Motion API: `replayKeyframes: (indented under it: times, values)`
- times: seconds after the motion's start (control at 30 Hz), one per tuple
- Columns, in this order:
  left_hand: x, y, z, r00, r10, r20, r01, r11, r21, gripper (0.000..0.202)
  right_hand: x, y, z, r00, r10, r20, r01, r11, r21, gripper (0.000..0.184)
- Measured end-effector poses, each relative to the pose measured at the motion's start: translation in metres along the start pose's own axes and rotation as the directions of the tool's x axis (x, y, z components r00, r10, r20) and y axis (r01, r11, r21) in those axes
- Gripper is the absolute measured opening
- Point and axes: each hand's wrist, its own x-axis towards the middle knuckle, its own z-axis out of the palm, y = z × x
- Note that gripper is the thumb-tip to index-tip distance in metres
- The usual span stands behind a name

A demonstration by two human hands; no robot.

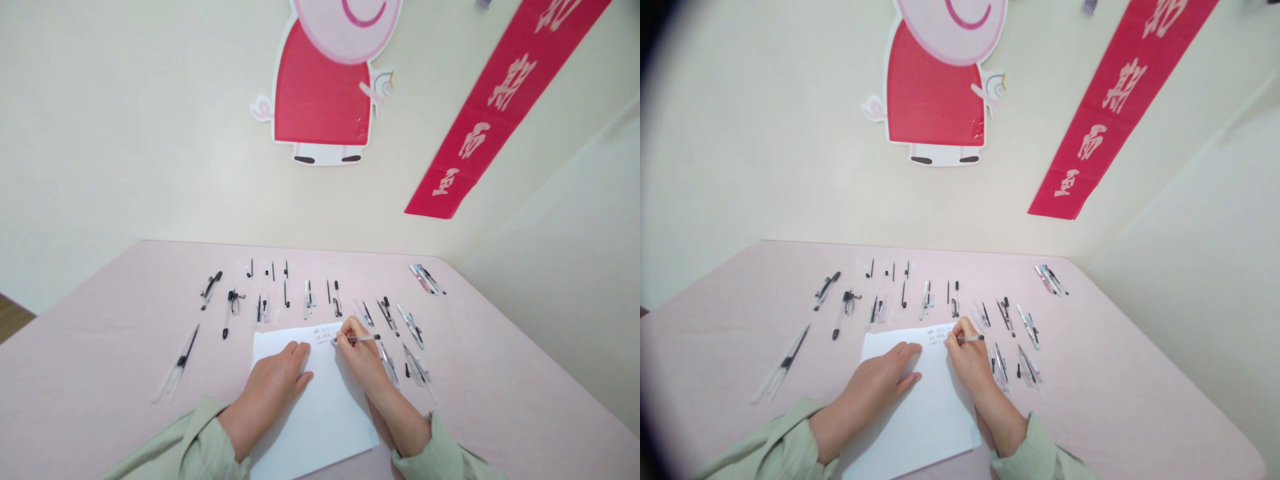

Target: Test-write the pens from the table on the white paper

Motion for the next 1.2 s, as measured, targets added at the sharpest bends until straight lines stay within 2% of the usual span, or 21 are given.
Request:
replayKeyframes:
  times: [0.07,0.1,0.13,0.17,0.2,0.23,0.27,0.3,0.33,0.37,0.43,0.53,0.6,0.8,0.9,1.03,1.13,1.2]
  values:
    - [0.001,-0.001,-0.001,1.000,-0.014,-0.021,0.012,0.995,-0.100,0.029,0.001,0.001,-0.001,1.000,-0.008,-0.005,0.008,1.000,-0.003,0.013]
    - [0.001,-0.001,-0.004,0.999,-0.026,-0.029,0.020,0.979,-0.201,0.029,0.002,0.001,-0.001,1.000,-0.011,-0.015,0.011,1.000,0.004,0.014]
    - [0.003,-0.001,-0.007,0.998,-0.052,-0.028,0.039,0.937,-0.347,0.029,0.002,0.000,-0.002,0.999,-0.015,-0.030,0.016,1.000,0.021,0.015]
    - [0.004,-0.001,-0.011,0.996,-0.085,-0.006,0.068,0.844,-0.532,0.028,0.002,-0.001,-0.003,0.998,-0.021,-0.051,0.024,0.999,0.048,0.015]
    - [0.005,-0.001,-0.015,0.991,-0.127,0.049,0.123,0.672,-0.731,0.027,0.001,-0.003,-0.005,0.997,-0.037,-0.074,0.043,0.996,0.080,0.014]
    - [0.007,-0.001,-0.020,0.980,-0.159,0.121,0.178,0.416,-0.892,0.030,0.000,-0.006,-0.006,0.994,-0.062,-0.093,0.072,0.992,0.108,0.012]
    - [0.008,-0.001,-0.025,0.965,-0.175,0.194,0.215,0.109,-0.970,0.035,-0.002,-0.009,-0.007,0.990,-0.099,-0.103,0.111,0.986,0.125,0.012]
    - [0.010,-0.001,-0.030,0.949,-0.180,0.258,0.231,-0.159,-0.960,0.035,-0.004,-0.012,-0.008,0.985,-0.145,-0.098,0.157,0.979,0.129,0.014]
    - [0.011,-0.001,-0.033,0.941,-0.167,0.294,0.221,-0.357,-0.908,0.034,-0.006,-0.015,-0.008,0.976,-0.202,-0.077,0.210,0.970,0.121,0.017]
    - [0.012,-0.001,-0.035,0.938,-0.146,0.315,0.211,-0.484,-0.850,0.033,-0.009,-0.018,-0.007,0.963,-0.265,-0.043,0.268,0.958,0.106,0.018]
    - [0.013,-0.001,-0.036,0.939,-0.119,0.321,0.190,-0.598,-0.779,0.032,-0.014,-0.022,-0.003,0.919,-0.391,0.043,0.388,0.919,0.068,0.020]
    - [0.012,0.001,-0.032,0.946,-0.108,0.307,0.178,-0.616,-0.767,0.031,-0.020,-0.024,0.009,0.841,-0.524,0.133,0.529,0.849,-0.002,0.022]
    - [0.012,0.004,-0.030,0.948,-0.093,0.306,0.189,-0.608,-0.771,0.030,-0.022,-0.024,0.016,0.812,-0.558,0.174,0.575,0.816,-0.065,0.026]
    - [0.010,0.011,-0.027,0.955,-0.078,0.285,0.186,-0.588,-0.787,0.015,-0.021,-0.022,0.022,0.800,-0.560,0.217,0.595,0.787,-0.161,0.021]
    - [0.009,0.011,-0.023,0.960,-0.079,0.270,0.186,-0.541,-0.820,0.020,-0.018,-0.021,0.019,0.815,-0.549,0.184,0.576,0.802,-0.158,0.020]
    - [0.009,0.008,-0.019,0.967,-0.082,0.241,0.194,-0.378,-0.905,0.019,-0.015,-0.021,0.012,0.867,-0.480,0.135,0.487,0.873,-0.025,0.023]
    - [0.010,0.005,-0.017,0.968,-0.121,0.221,0.184,-0.263,-0.947,0.016,-0.012,-0.017,0.006,0.941,-0.327,0.088,0.308,0.935,0.177,0.024]
    - [0.011,0.002,-0.015,0.971,-0.158,0.181,0.146,-0.211,-0.967,0.013,-0.009,-0.013,0.003,0.980,-0.187,0.070,0.153,0.928,0.340,0.033]
